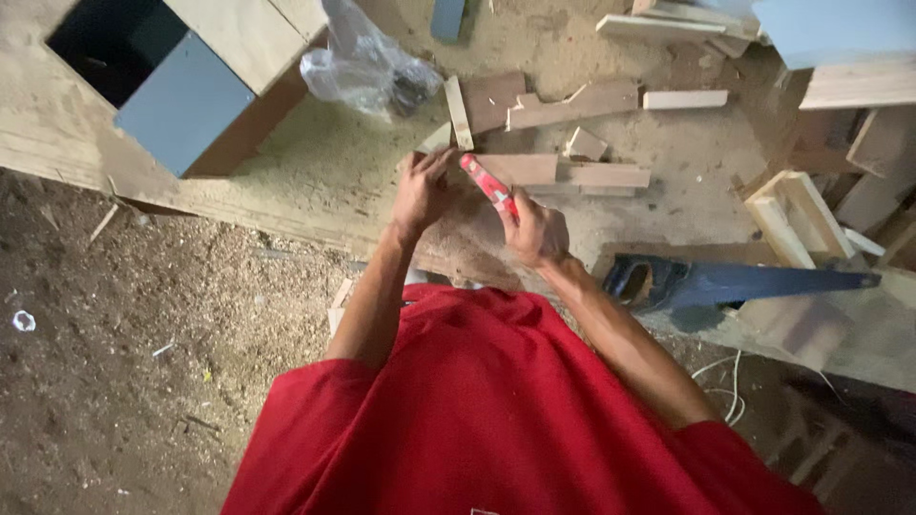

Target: The person assembles small wooden boxes by hammering nails into wooden pieces. They repeatedly pick up nails, position them on the wood, and strike with a hammer to secure the pieces together.

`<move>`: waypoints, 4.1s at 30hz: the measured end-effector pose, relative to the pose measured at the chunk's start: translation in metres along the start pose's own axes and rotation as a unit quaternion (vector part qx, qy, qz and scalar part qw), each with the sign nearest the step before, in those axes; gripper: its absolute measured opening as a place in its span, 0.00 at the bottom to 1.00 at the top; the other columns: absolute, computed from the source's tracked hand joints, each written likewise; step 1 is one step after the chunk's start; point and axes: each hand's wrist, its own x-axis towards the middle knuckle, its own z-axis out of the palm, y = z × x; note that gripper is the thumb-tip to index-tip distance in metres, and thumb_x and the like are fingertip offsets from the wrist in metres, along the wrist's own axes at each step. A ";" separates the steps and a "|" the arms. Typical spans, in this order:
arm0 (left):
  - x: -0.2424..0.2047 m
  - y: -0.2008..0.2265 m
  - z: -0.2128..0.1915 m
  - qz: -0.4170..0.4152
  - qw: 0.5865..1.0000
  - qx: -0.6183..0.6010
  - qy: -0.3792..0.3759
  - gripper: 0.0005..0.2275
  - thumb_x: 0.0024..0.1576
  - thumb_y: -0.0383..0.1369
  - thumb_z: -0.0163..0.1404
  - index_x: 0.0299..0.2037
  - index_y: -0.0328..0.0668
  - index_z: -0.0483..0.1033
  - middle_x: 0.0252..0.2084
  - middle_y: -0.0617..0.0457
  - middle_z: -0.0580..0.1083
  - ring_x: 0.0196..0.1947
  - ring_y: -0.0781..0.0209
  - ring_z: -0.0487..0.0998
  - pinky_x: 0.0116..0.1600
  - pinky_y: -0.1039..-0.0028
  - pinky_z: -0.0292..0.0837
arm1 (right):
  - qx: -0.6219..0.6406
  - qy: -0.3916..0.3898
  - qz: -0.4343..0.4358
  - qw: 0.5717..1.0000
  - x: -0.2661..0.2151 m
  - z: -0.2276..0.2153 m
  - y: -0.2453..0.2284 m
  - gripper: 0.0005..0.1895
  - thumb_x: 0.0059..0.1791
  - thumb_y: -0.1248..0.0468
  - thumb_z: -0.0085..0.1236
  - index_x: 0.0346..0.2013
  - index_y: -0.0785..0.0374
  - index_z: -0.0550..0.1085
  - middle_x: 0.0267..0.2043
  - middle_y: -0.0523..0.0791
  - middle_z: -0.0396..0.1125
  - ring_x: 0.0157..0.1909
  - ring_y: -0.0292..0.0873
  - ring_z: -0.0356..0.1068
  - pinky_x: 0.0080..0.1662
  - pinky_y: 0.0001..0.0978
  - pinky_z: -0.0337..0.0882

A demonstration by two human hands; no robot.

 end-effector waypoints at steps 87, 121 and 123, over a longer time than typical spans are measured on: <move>0.008 0.021 -0.001 -0.032 0.998 -0.032 0.051 0.21 0.48 0.32 0.64 0.54 0.41 0.79 0.52 0.48 0.77 0.48 0.43 0.71 0.57 0.60 0.67 | -0.013 -0.032 0.205 0.978 0.043 0.000 0.005 0.20 0.46 0.52 0.71 0.42 0.63 0.78 0.65 0.51 0.63 0.48 0.58 0.73 0.48 0.49 0.72; 0.009 -0.007 0.007 -0.006 0.998 -0.057 0.016 0.13 0.56 0.35 0.61 0.51 0.52 0.83 0.55 0.54 0.79 0.53 0.53 0.77 0.61 0.63 0.64 | -0.035 -0.062 0.188 0.980 0.044 -0.003 0.009 0.23 0.46 0.49 0.70 0.40 0.66 0.77 0.62 0.55 0.65 0.52 0.60 0.72 0.51 0.51 0.71; 0.008 0.002 0.013 -0.034 0.998 -0.051 0.030 0.11 0.56 0.34 0.60 0.48 0.52 0.84 0.53 0.55 0.80 0.51 0.54 0.77 0.60 0.64 0.64 | -0.028 -0.043 0.170 0.984 0.040 -0.003 0.011 0.22 0.47 0.49 0.70 0.39 0.65 0.78 0.62 0.55 0.66 0.54 0.61 0.72 0.52 0.50 0.71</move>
